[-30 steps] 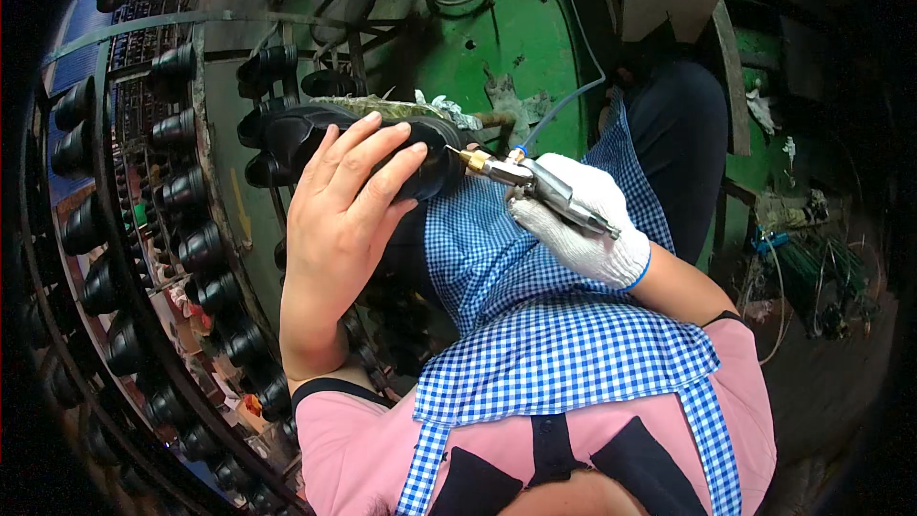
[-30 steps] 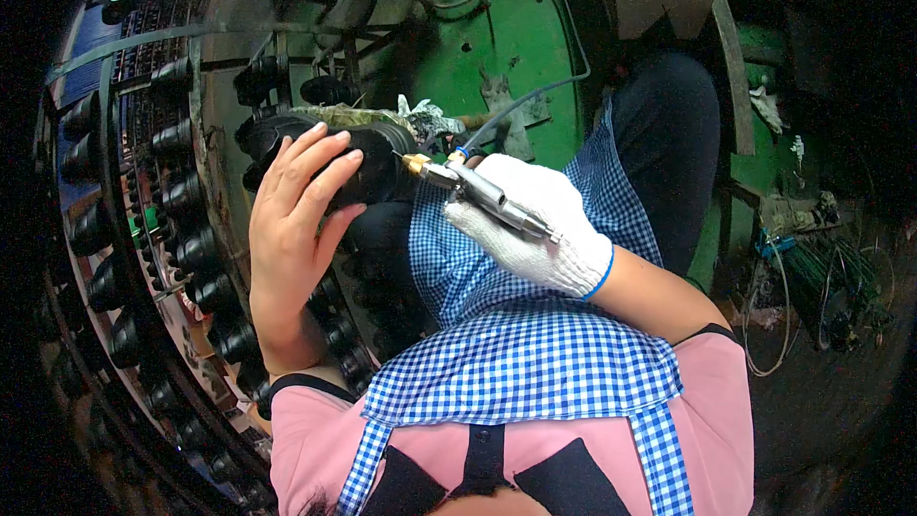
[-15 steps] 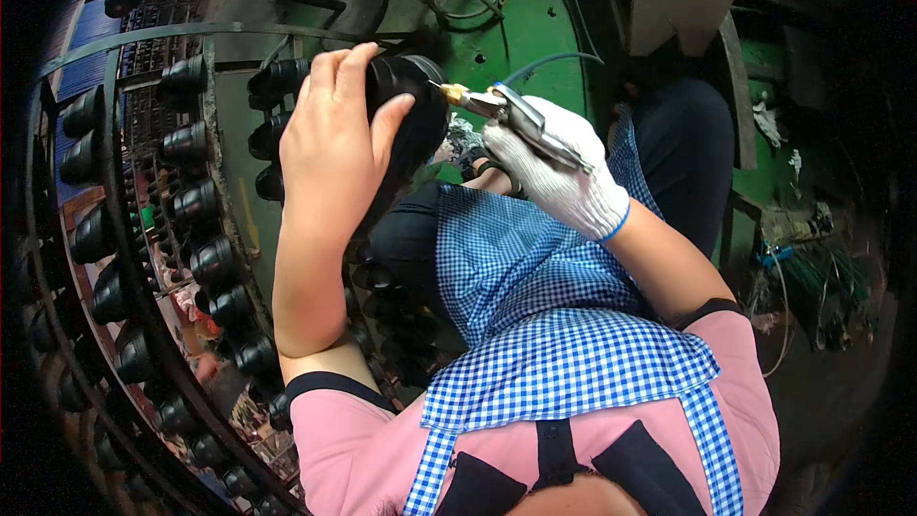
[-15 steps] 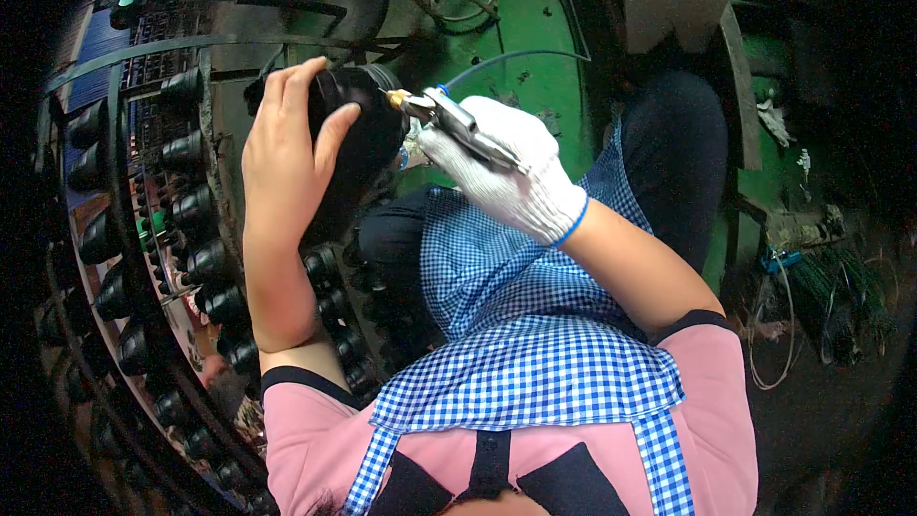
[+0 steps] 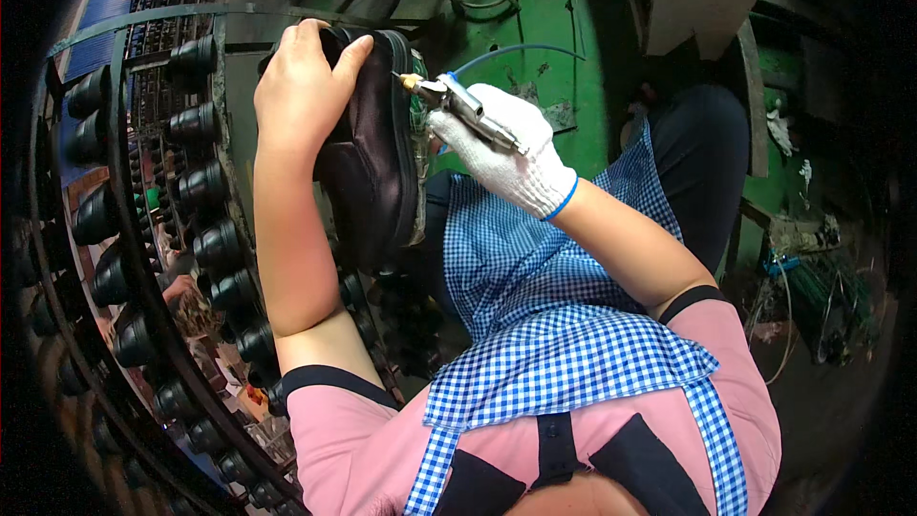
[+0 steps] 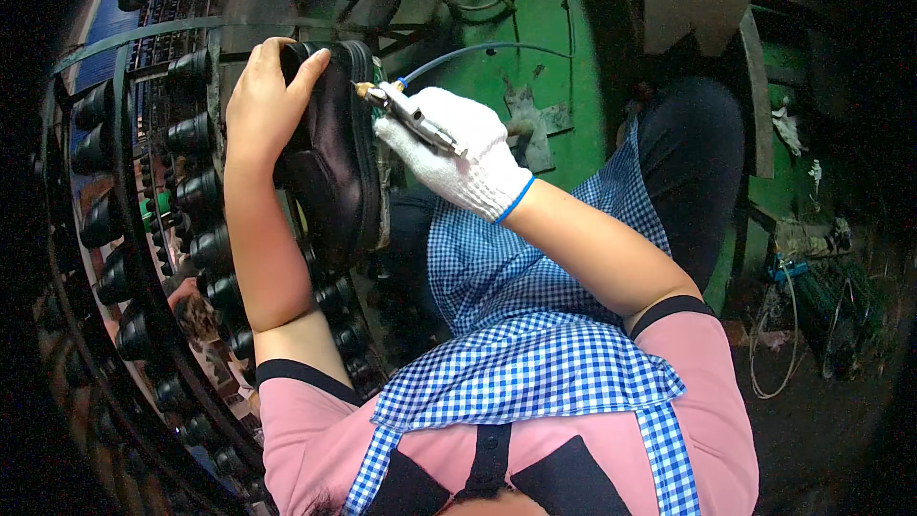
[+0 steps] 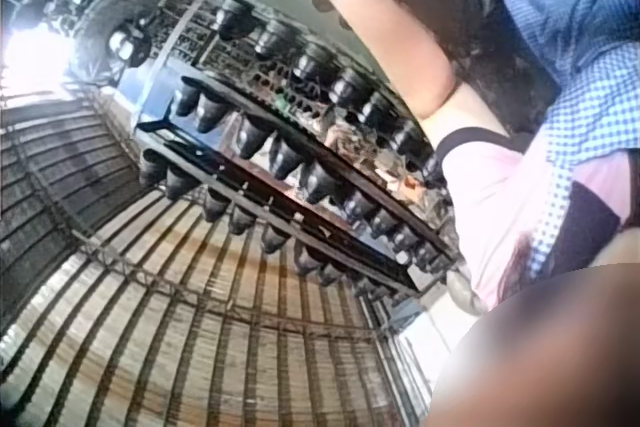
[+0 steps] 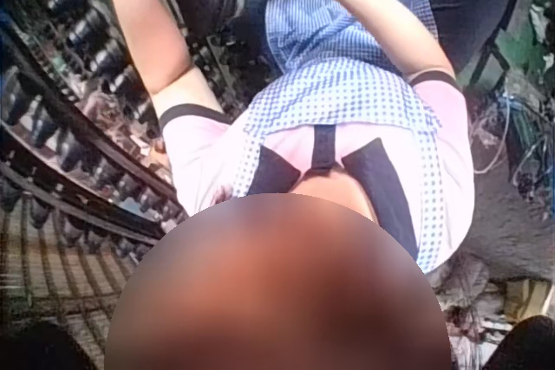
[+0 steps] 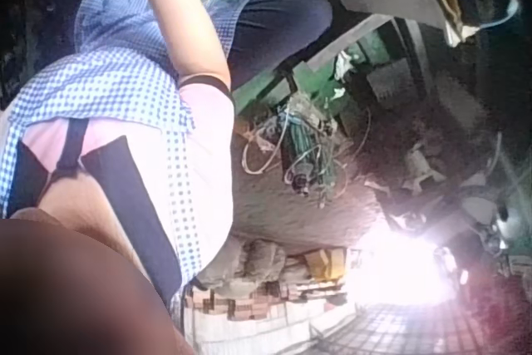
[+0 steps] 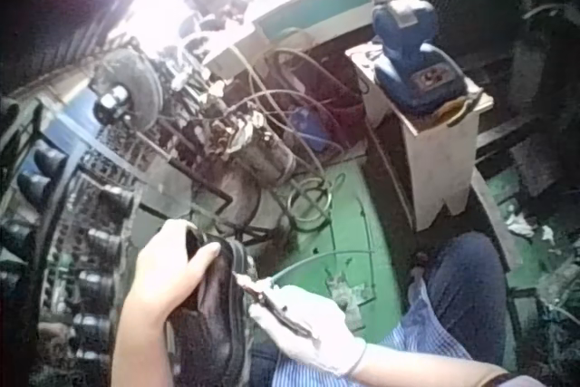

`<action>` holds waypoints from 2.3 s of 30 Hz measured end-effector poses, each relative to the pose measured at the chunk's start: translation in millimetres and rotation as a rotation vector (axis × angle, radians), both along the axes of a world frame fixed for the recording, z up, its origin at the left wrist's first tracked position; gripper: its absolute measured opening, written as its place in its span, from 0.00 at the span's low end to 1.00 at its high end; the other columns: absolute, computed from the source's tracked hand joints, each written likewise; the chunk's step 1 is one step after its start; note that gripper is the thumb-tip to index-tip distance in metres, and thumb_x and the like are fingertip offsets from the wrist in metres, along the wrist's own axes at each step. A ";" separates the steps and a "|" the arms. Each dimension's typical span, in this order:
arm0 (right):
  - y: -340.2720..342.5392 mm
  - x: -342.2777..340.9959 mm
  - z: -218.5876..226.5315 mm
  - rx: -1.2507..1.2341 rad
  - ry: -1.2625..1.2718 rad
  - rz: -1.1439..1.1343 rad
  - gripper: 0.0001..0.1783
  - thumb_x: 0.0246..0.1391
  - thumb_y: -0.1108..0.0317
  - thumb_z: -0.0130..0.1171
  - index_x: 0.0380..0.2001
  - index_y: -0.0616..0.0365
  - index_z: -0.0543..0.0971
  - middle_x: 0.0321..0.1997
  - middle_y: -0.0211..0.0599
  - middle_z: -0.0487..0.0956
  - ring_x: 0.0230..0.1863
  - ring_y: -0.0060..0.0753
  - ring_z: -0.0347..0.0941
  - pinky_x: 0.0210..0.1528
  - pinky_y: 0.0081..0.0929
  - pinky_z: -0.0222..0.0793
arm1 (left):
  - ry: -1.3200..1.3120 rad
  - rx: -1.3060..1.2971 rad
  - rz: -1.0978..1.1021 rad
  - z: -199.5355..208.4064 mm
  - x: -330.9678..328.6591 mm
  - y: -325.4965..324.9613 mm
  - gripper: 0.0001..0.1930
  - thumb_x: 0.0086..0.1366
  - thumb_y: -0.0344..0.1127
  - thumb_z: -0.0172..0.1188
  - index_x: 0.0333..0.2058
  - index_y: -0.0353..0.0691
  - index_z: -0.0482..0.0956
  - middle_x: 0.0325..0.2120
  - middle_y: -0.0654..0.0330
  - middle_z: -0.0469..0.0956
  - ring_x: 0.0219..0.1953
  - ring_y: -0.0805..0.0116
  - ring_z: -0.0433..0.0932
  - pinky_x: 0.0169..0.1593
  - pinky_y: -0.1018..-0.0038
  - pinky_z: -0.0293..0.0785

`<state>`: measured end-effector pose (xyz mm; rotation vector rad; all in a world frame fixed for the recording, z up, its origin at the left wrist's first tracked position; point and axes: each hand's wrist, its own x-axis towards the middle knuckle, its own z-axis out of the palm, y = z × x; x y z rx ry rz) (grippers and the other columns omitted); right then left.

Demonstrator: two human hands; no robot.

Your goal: Applying adhesive to the seams of leather shoes using a precision applicator.

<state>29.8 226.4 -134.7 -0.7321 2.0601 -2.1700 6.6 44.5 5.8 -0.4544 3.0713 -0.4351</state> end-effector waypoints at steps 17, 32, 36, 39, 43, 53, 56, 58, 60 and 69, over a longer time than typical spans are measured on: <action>27.0 43.2 -3.2 0.027 0.088 0.095 0.13 0.55 0.59 0.69 0.42 0.51 0.83 0.31 0.37 0.80 0.29 0.42 0.80 0.31 0.34 0.75 | 0.450 0.885 0.356 -47.7 209.8 2.2 0.27 0.78 0.46 0.49 0.70 0.42 0.61 0.56 0.57 0.69 0.57 0.68 0.68 0.64 0.72 0.62; 50.5 49.6 1.3 0.123 0.074 0.186 0.10 0.58 0.63 0.68 0.35 0.58 0.80 0.28 0.39 0.76 0.26 0.41 0.75 0.30 0.31 0.73 | 0.452 1.023 0.371 -38.2 237.6 56.8 0.28 0.69 0.26 0.60 0.66 0.42 0.67 0.54 0.61 0.73 0.55 0.71 0.72 0.62 0.73 0.66; 65.7 48.4 2.8 0.123 0.032 0.230 0.11 0.57 0.62 0.68 0.35 0.56 0.80 0.28 0.39 0.77 0.27 0.42 0.76 0.32 0.32 0.74 | 0.396 0.966 0.309 -36.0 228.5 63.9 0.29 0.64 0.19 0.61 0.63 0.42 0.71 0.47 0.64 0.73 0.51 0.73 0.74 0.57 0.75 0.72; 77.9 47.2 3.2 0.254 0.079 0.299 0.16 0.60 0.51 0.63 0.44 0.47 0.82 0.30 0.35 0.79 0.30 0.40 0.78 0.32 0.35 0.75 | 0.348 0.942 0.246 -32.5 222.3 64.7 0.28 0.61 0.18 0.63 0.61 0.41 0.74 0.43 0.63 0.72 0.47 0.72 0.74 0.54 0.74 0.74; 93.6 44.8 11.1 0.368 0.127 0.389 0.17 0.62 0.49 0.60 0.48 0.44 0.81 0.32 0.35 0.78 0.31 0.39 0.78 0.31 0.34 0.75 | 0.220 0.726 0.082 -19.9 210.2 66.8 0.28 0.55 0.19 0.68 0.56 0.43 0.79 0.36 0.61 0.73 0.40 0.68 0.74 0.45 0.74 0.74; 120.8 40.9 15.9 0.362 0.104 0.342 0.12 0.54 0.56 0.68 0.30 0.51 0.80 0.27 0.37 0.76 0.27 0.43 0.78 0.29 0.34 0.74 | -0.025 0.304 -0.393 5.8 147.9 76.1 0.29 0.45 0.26 0.75 0.51 0.47 0.84 0.42 0.58 0.76 0.46 0.55 0.74 0.52 0.62 0.72; 127.7 39.2 17.2 0.398 0.122 0.323 0.12 0.53 0.55 0.69 0.30 0.51 0.80 0.28 0.36 0.77 0.27 0.42 0.78 0.29 0.33 0.74 | -0.083 0.284 -0.462 9.3 127.6 80.3 0.29 0.46 0.28 0.73 0.51 0.48 0.83 0.51 0.59 0.78 0.56 0.54 0.75 0.60 0.57 0.70; 130.7 38.1 16.9 0.378 0.115 0.263 0.11 0.53 0.58 0.69 0.31 0.51 0.81 0.29 0.36 0.78 0.27 0.41 0.79 0.30 0.32 0.74 | -0.142 0.309 -0.533 8.4 115.3 78.8 0.29 0.48 0.28 0.71 0.53 0.47 0.81 0.57 0.60 0.76 0.61 0.54 0.73 0.66 0.53 0.67; 131.2 36.0 14.8 0.311 0.124 0.213 0.10 0.53 0.60 0.70 0.32 0.52 0.81 0.29 0.36 0.78 0.27 0.40 0.79 0.30 0.32 0.74 | -0.154 0.336 -0.541 7.3 103.2 80.6 0.30 0.49 0.28 0.70 0.54 0.46 0.80 0.57 0.59 0.76 0.61 0.53 0.73 0.65 0.53 0.67; 110.3 19.9 5.4 0.201 0.070 0.056 0.09 0.54 0.63 0.69 0.35 0.54 0.82 0.28 0.38 0.78 0.27 0.42 0.78 0.30 0.31 0.75 | -0.061 0.312 -0.509 -4.5 58.2 75.1 0.28 0.58 0.31 0.69 0.58 0.42 0.74 0.54 0.53 0.74 0.54 0.48 0.74 0.54 0.59 0.75</action>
